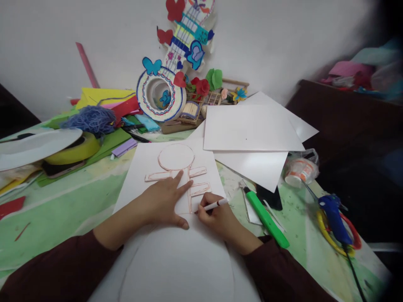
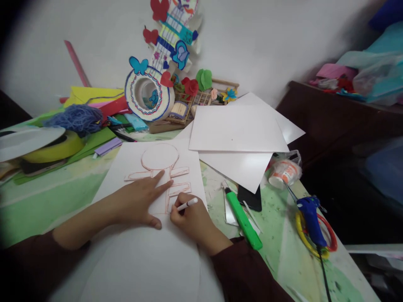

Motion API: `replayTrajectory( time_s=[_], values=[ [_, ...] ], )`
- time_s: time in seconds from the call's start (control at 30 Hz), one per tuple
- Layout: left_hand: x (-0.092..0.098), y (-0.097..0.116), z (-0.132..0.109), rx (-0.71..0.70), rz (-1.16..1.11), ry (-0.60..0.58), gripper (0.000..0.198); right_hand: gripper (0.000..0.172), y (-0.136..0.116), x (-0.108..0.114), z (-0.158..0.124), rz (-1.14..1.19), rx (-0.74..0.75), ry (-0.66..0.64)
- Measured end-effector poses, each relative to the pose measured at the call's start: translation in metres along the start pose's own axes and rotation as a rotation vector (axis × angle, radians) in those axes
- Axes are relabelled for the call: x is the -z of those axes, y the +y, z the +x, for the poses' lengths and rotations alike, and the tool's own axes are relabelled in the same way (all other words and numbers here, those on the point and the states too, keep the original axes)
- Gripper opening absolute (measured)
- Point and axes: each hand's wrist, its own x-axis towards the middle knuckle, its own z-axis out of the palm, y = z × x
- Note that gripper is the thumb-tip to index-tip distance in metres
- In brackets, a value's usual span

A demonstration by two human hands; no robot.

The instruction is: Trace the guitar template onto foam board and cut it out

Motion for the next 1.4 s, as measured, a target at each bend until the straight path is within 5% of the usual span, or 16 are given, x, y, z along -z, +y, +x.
replayTrajectory(
  time_s=[1.4],
  values=[
    [0.001,0.016,0.008,0.111,0.067,-0.050,0.120,0.014,0.002,0.006,-0.011,-0.041,0.039,0.046]
  ],
)
